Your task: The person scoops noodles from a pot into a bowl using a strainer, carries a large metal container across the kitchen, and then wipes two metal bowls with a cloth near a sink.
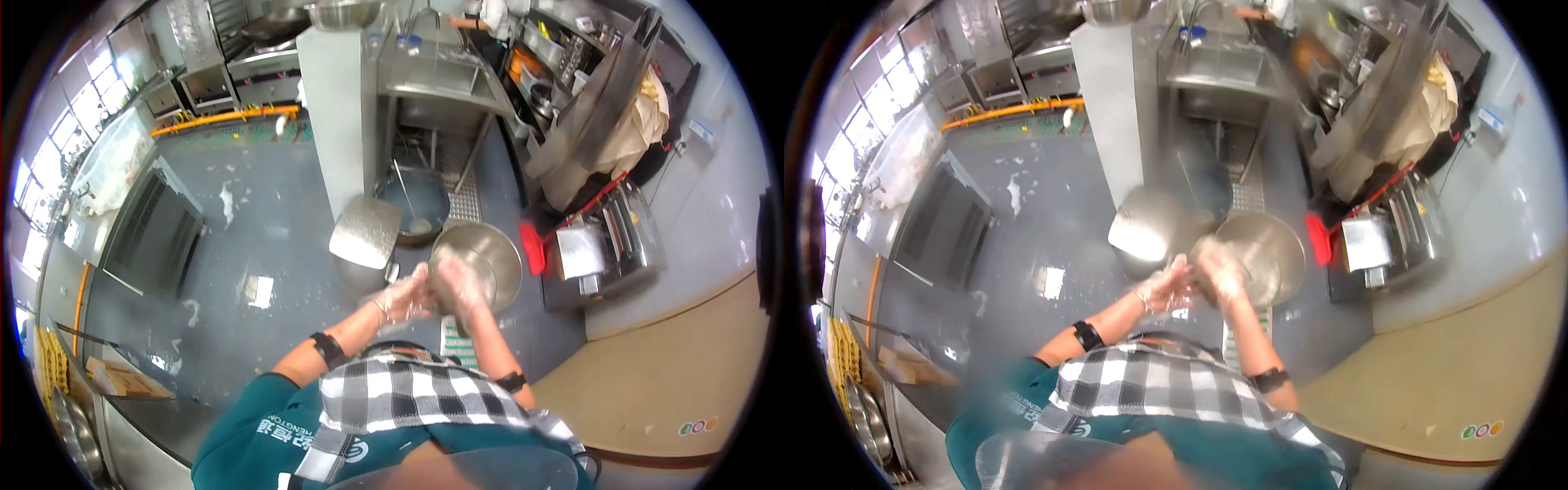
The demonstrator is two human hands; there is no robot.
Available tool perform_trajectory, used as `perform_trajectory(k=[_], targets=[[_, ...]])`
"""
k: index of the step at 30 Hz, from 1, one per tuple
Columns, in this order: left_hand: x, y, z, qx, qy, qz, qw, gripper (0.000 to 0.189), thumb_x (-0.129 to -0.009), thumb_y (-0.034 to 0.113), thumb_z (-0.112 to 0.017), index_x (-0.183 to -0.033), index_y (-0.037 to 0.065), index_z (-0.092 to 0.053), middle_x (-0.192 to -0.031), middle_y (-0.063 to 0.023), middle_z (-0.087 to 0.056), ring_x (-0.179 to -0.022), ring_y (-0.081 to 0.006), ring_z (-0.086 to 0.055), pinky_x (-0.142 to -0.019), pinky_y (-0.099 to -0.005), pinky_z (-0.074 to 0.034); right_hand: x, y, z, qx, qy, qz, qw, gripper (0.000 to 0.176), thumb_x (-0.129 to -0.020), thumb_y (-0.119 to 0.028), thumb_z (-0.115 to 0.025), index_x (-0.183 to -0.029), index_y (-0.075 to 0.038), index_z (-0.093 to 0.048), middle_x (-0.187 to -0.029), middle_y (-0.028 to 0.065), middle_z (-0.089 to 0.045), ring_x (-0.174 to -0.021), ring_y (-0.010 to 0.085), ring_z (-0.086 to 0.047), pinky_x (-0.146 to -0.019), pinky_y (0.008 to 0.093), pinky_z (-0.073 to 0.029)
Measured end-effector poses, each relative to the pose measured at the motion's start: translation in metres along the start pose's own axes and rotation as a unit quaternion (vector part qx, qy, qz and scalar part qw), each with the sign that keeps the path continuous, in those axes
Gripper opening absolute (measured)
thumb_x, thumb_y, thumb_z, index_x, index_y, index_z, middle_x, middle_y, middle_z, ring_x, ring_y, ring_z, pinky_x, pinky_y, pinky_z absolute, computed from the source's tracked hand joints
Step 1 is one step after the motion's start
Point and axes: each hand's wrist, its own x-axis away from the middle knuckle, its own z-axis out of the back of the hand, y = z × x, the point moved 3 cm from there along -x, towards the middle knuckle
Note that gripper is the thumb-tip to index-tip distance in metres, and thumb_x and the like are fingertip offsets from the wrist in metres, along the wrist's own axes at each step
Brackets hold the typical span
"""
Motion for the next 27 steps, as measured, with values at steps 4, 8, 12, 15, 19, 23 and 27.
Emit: perform_trajectory(k=[4,8,12,15,19,23,27], targets=[[-0.011,-0.007,0.009,0.140,0.028,-0.054,0.988,0.032,-0.081,0.030,-0.053,-0.107,0.012,-0.048,-0.098,-0.0078,-0.057,-0.085,-0.0223,-0.057,-0.076,-0.0407,-0.047,0.016,0.023,-0.027,0.062,-0.199,0.009,0.978,0.020,-0.080,-0.017,-0.056,-0.093,-0.003,-0.058,-0.089,0.0018,-0.056,-0.083,0.0107,-0.049,-0.073,0.0253,-0.041],[0.001,-0.003,-0.002,0.154,0.162,-0.136,0.965,0.021,-0.081,0.021,-0.047,-0.096,0.008,-0.054,-0.088,-0.0092,-0.059,-0.082,-0.0229,-0.057,-0.075,-0.0401,-0.047,-0.008,0.083,-0.011,-0.128,-0.217,-0.037,0.967,0.022,-0.084,-0.014,-0.050,-0.102,-0.002,-0.053,-0.102,0.0075,-0.055,-0.089,0.0165,-0.053,-0.081,0.0266,-0.042],[0.010,0.004,-0.003,-0.048,0.141,-0.181,0.972,0.025,-0.078,0.023,-0.052,-0.098,0.008,-0.053,-0.089,-0.0083,-0.059,-0.081,-0.0233,-0.058,-0.073,-0.0372,-0.048,0.005,0.077,-0.005,-0.246,-0.122,-0.122,0.954,0.032,-0.086,-0.030,-0.049,-0.111,-0.010,-0.048,-0.104,0.0058,-0.051,-0.093,0.0181,-0.049,-0.079,0.0330,-0.042],[0.018,0.004,-0.030,-0.174,0.173,-0.091,0.965,0.041,-0.074,0.034,-0.061,-0.097,0.001,-0.054,-0.098,-0.0120,-0.056,-0.088,-0.0224,-0.055,-0.074,-0.0324,-0.044,0.017,0.070,-0.010,-0.420,-0.104,-0.198,0.879,0.044,-0.085,-0.048,-0.041,-0.111,-0.014,-0.046,-0.112,0.0092,-0.047,-0.103,0.0289,-0.046,-0.085,0.0453,-0.040],[-0.022,-0.028,0.004,-0.451,0.107,-0.104,0.880,0.052,-0.073,0.037,-0.061,-0.110,0.002,-0.052,-0.101,-0.0074,-0.055,-0.096,-0.0168,-0.048,-0.081,-0.0292,-0.040,0.009,0.097,-0.007,-0.551,-0.162,-0.146,0.806,0.042,-0.086,-0.044,-0.039,-0.107,-0.010,-0.048,-0.101,0.0109,-0.052,-0.093,0.0282,-0.052,-0.081,0.0443,-0.043],[0.003,-0.027,-0.016,-0.406,0.062,-0.035,0.911,0.040,-0.071,0.034,-0.060,-0.093,0.001,-0.059,-0.088,-0.0118,-0.060,-0.080,-0.0186,-0.056,-0.074,-0.0275,-0.043,-0.009,0.113,-0.008,-0.506,-0.127,-0.093,0.848,0.028,-0.081,-0.025,-0.047,-0.101,-0.006,-0.048,-0.091,0.0084,-0.055,-0.082,0.0208,-0.055,-0.072,0.0368,-0.047],[0.002,-0.045,-0.010,-0.506,0.018,-0.116,0.854,0.036,-0.074,0.030,-0.059,-0.094,0.001,-0.058,-0.083,-0.0077,-0.060,-0.077,-0.0142,-0.056,-0.073,-0.0254,-0.043,0.033,0.102,0.014,-0.067,-0.083,0.090,0.990,0.039,-0.065,-0.005,-0.066,-0.100,-0.003,-0.049,-0.092,0.0076,-0.057,-0.081,0.0179,-0.057,-0.068,0.0318,-0.047]])
